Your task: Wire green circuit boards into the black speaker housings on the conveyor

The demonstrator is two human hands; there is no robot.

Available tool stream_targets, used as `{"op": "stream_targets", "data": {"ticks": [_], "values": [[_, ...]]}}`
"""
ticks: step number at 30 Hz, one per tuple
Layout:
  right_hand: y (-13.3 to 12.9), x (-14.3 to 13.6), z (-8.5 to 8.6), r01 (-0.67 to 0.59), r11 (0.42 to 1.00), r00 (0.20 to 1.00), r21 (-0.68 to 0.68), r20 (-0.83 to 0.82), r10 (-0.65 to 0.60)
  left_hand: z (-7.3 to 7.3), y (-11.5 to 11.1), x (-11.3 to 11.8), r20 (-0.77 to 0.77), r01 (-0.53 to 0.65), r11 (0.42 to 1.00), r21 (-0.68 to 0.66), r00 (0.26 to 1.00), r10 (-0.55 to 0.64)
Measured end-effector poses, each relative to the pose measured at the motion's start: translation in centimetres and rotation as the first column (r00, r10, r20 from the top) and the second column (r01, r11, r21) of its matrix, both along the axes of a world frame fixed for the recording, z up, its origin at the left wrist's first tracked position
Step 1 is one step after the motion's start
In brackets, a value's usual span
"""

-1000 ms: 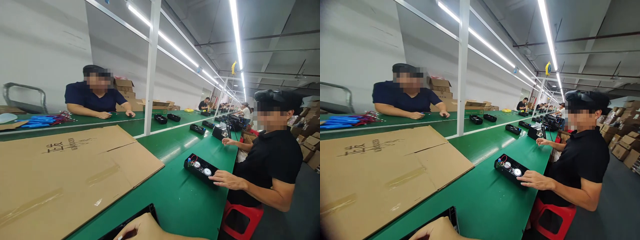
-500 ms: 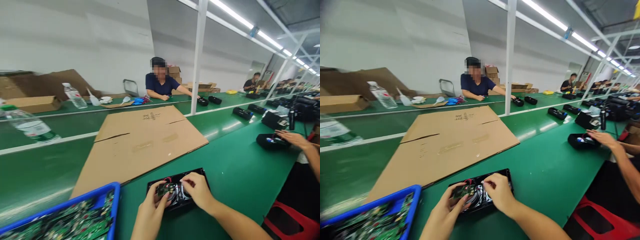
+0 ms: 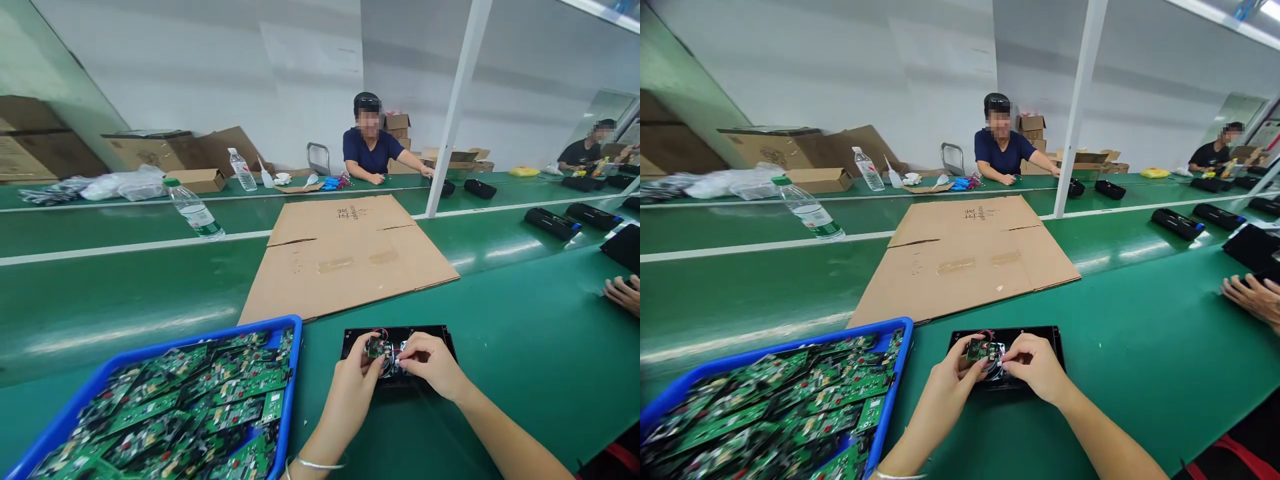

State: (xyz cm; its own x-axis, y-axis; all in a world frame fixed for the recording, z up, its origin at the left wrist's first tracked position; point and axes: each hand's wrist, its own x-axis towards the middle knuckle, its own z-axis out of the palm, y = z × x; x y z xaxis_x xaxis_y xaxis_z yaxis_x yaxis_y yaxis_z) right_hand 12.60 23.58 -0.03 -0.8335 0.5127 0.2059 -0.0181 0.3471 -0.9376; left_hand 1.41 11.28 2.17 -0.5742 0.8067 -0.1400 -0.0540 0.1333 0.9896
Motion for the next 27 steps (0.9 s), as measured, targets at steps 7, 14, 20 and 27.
{"op": "stream_targets", "data": {"ticks": [7, 14, 20, 27], "values": [[-1.2, 0.1, 0.1, 0.048, 0.905, 0.998, 0.423, -0.051, -0.029, 0.1, -0.3, 0.3, -0.172, 0.050, 0.995, -0.083, 0.983, -0.063], [-1.3, 0.1, -0.3, 0.092, 0.827, 0.993, 0.554, -0.107, -0.039, -0.4, -0.3, 0.4, -0.176, 0.033, 0.998, -0.046, 0.984, -0.041], [-1.3, 0.1, -0.2, 0.090, 0.823, 0.995, 0.561, -0.089, -0.049, -0.5, -0.3, 0.4, -0.173, 0.062, 0.998, -0.015, 0.983, -0.064], [-1.2, 0.1, -0.4, 0.080, 0.805, 0.996, 0.588, -0.076, -0.043, -0.4, -0.4, 0.4, -0.331, 0.126, 0.991, -0.041, 0.934, -0.132]]}}
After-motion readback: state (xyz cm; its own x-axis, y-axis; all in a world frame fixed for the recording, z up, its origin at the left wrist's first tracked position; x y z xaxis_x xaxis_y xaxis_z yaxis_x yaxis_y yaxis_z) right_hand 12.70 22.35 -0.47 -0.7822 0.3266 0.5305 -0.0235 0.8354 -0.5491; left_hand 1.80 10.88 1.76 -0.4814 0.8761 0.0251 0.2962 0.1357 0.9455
